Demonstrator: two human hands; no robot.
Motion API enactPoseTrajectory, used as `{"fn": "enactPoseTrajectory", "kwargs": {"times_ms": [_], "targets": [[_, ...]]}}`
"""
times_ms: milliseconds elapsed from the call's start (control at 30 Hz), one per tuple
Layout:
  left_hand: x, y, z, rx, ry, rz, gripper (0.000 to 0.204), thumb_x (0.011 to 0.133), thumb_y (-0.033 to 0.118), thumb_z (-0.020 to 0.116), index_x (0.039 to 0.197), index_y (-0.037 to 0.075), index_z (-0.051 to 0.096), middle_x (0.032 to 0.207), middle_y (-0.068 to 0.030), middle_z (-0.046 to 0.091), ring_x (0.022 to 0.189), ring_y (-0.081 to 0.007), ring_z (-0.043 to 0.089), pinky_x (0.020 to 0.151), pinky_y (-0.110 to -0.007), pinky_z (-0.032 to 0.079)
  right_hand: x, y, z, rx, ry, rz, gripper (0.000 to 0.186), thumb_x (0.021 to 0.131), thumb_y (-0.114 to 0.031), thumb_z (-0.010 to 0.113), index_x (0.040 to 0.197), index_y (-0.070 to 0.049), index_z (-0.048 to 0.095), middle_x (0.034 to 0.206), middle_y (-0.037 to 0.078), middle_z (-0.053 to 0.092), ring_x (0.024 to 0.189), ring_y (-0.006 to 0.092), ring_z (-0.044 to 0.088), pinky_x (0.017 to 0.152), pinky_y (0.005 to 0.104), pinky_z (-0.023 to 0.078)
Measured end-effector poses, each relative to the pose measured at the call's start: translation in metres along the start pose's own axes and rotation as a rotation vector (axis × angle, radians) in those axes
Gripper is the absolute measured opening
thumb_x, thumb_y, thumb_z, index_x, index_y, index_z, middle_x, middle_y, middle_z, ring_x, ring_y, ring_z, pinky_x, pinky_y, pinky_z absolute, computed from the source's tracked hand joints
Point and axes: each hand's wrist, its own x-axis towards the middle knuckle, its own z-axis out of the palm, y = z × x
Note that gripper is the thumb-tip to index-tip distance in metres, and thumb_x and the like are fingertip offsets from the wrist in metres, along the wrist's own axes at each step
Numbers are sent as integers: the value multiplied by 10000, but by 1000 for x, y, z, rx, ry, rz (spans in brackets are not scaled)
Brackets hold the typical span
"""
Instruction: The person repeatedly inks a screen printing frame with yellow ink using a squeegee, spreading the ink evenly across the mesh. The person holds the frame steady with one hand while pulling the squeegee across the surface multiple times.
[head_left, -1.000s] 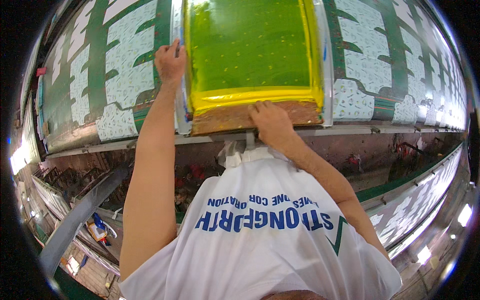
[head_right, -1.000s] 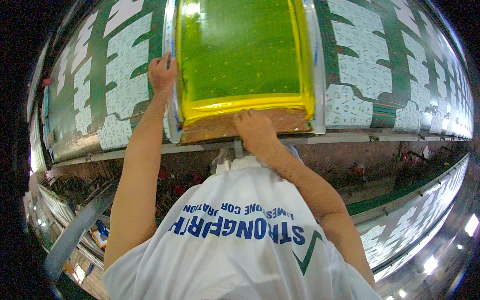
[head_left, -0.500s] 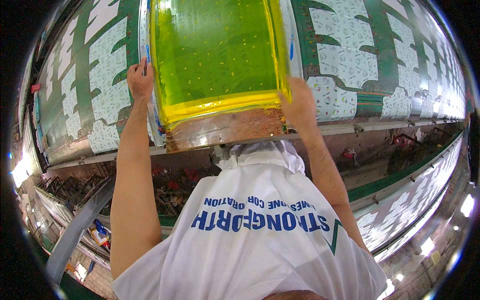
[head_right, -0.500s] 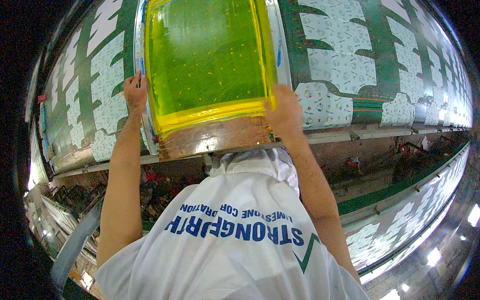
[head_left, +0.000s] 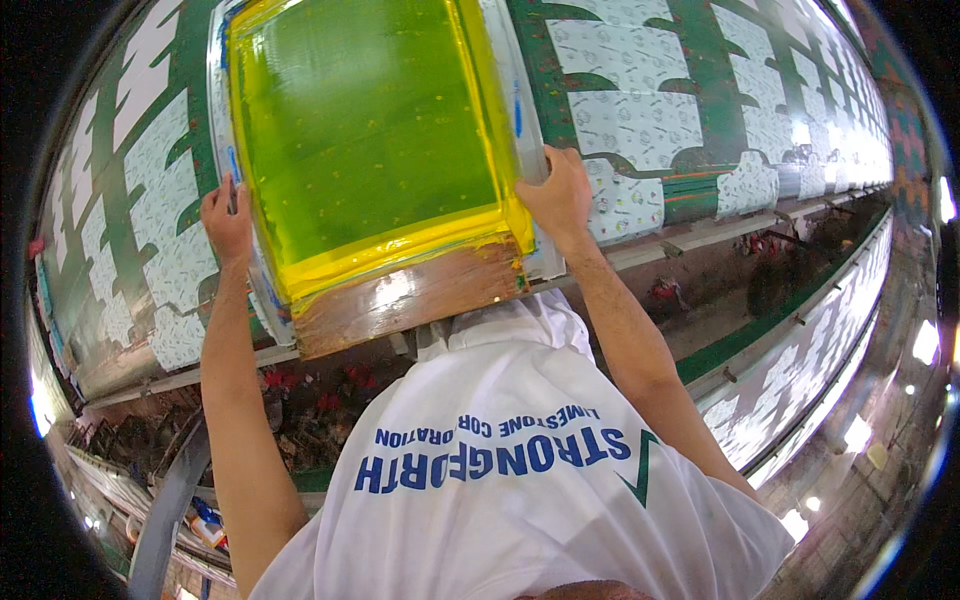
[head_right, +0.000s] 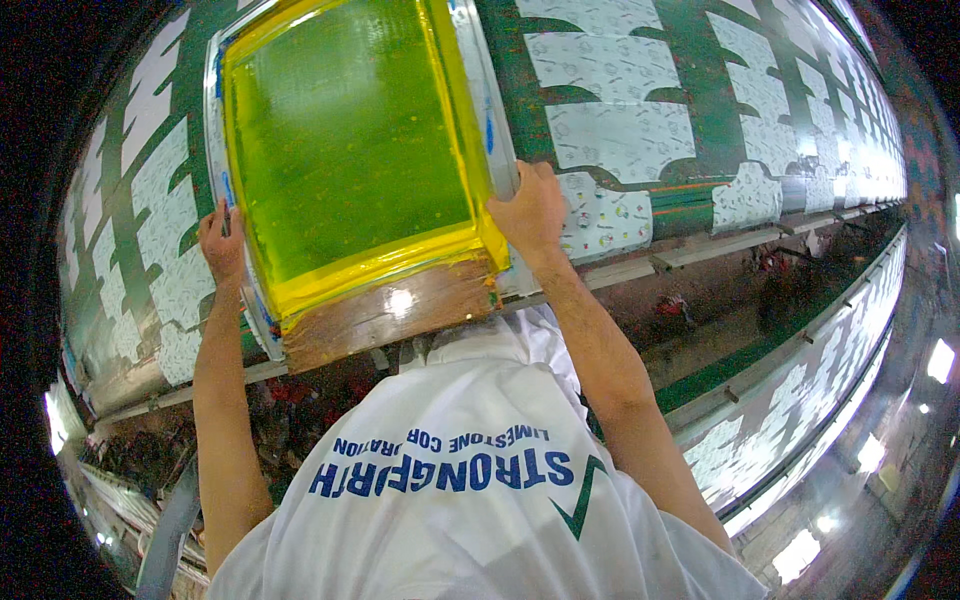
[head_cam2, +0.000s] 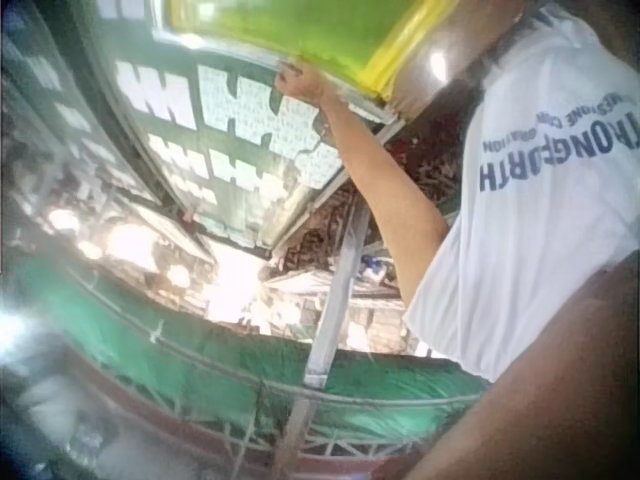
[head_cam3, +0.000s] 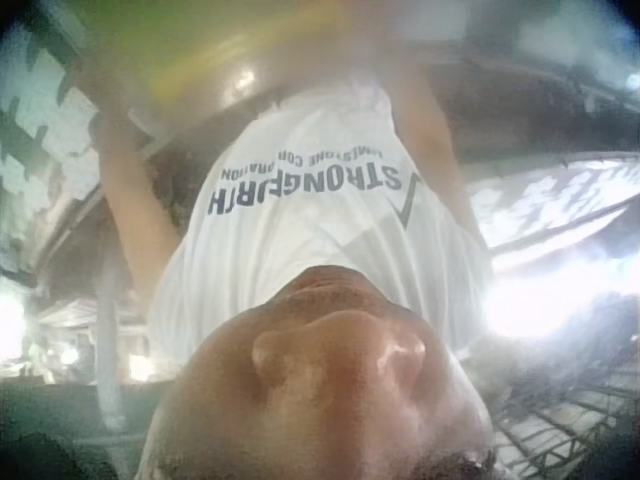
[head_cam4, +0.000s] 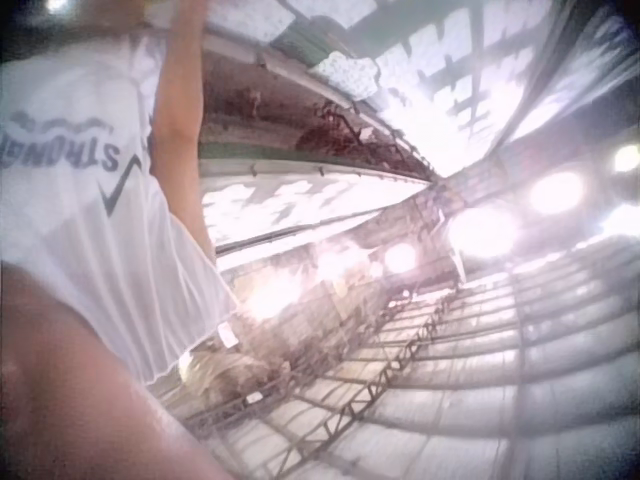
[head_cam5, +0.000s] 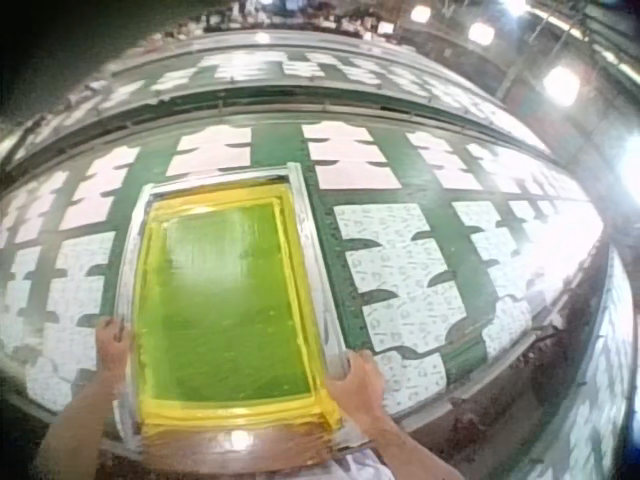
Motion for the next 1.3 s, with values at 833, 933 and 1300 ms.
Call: {"fn": "enactPoseTrajectory", "kwargs": {"times_ms": [833,933,1300], "targets": [[62,349,78,17,-26,-78,377,1002,313,712,1336,140,731,1226,-122,651,1177,-315,578,1000,-474,483,130,298,-195,58,62,-51,577,689,-278,849,1185,-23,702,1120,171,671,1052,376,666,915,457,545],[57,403,98,-27,-3,-81,378,989,304,728,1322,126,736,1141,-106,653,1130,-308,578,980,-487,478,141,347,-215,21,28,-20,576,703,-269,846,1201,-22,696,1132,174,667,1055,369,666,916,458,548],[38,472,106,-31,36,-116,373,971,266,748,1318,128,738,1128,-109,629,1100,-308,564,960,-477,476,148,408,-236,44,36,-96,612,730,-275,861,1239,18,690,1065,129,653,973,304,661,825,421,544]]}}
